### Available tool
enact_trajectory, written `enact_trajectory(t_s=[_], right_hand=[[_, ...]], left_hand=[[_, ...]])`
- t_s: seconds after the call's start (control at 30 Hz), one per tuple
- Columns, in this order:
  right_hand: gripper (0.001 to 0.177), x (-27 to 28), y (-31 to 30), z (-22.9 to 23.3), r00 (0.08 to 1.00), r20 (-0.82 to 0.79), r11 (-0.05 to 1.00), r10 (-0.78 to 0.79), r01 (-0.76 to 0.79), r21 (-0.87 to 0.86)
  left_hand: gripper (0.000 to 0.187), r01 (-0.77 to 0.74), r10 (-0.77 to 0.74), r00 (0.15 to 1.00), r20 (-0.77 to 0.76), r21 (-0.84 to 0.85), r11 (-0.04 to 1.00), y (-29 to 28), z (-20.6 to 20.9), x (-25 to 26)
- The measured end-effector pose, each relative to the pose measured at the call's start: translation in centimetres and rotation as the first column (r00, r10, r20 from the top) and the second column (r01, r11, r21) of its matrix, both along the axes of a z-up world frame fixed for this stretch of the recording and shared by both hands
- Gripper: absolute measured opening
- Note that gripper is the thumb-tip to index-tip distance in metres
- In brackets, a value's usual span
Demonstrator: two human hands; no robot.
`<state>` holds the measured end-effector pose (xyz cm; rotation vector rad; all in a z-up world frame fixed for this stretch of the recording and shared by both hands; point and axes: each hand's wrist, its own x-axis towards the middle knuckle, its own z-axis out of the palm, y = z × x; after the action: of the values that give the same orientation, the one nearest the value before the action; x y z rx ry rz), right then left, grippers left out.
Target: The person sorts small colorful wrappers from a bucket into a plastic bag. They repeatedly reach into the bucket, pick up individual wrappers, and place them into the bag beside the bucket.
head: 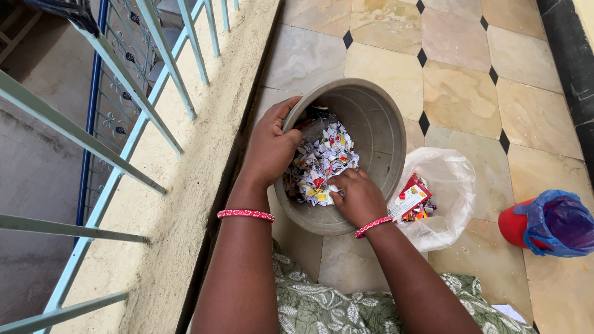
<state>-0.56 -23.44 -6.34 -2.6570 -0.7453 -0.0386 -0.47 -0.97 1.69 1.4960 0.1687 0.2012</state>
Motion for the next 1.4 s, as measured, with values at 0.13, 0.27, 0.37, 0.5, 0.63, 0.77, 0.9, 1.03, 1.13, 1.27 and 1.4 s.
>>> enact_trajectory(t_s=[0.13,0.27,0.37,0.5,0.63,0.77,0.9,1.03,1.13,1.27,1.4], right_hand=[[0.022,0.0,-0.5,-0.3,0.999,-0.022,0.993,0.026,-0.023,0.117],[0.02,-0.1,-0.8,-0.5,0.999,-0.032,0.974,0.033,-0.025,0.225],[0.018,-0.2,-0.9,-0.5,0.997,-0.072,0.957,0.007,0.014,0.289],[0.016,-0.2,-0.9,-0.4,0.98,-0.188,0.935,-0.066,0.126,0.331],[0.014,-0.2,-1.0,-0.4,0.982,-0.174,0.911,-0.07,0.134,0.39],[0.021,-0.1,-1.2,-0.3,0.998,-0.068,0.9,0.01,0.021,0.436],[0.019,0.1,-1.4,-0.6,0.996,-0.092,0.895,-0.007,0.047,0.444],[0.013,0.1,-1.6,-1.2,0.991,-0.124,0.89,-0.046,0.097,0.445],[0.011,0.1,-1.5,-1.5,0.973,-0.226,0.836,-0.045,0.16,0.525],[0.012,0.1,-1.6,-1.2,0.982,-0.175,0.855,-0.068,0.147,0.497],[0.015,0.1,-1.5,-1.0,0.993,-0.102,0.868,-0.067,0.108,0.485]], left_hand=[[0.065,0.008,-0.009,1.0,0.028,0.017,1.0,0.0,-0.2,0.0],[0.065,0.018,-0.018,1.0,0.019,0.003,1.0,0.0,-0.5,0.2],[0.065,0.028,-0.027,0.998,0.048,-0.008,1.0,0.0,-0.5,0.2],[0.066,0.022,-0.023,0.999,0.045,0.003,1.0,0.0,0.0,0.0],[0.069,0.018,-0.018,0.999,-0.034,0.005,1.0,-0.1,0.4,-0.2],[0.067,0.027,-0.027,1.0,0.015,0.004,1.0,0.0,0.4,-0.1],[0.065,0.026,-0.026,0.999,0.037,0.009,1.0,0.1,0.1,0.0],[0.065,0.029,-0.029,0.999,0.031,-0.004,1.0,0.1,-0.1,0.1],[0.064,0.034,-0.034,0.999,0.041,-0.003,0.999,0.1,-0.2,0.1],[0.064,0.034,-0.034,0.998,0.053,0.011,0.999,0.1,-0.2,0.1],[0.065,0.03,-0.03,0.999,0.01,-0.004,1.0,0.0,0.0,0.0]])
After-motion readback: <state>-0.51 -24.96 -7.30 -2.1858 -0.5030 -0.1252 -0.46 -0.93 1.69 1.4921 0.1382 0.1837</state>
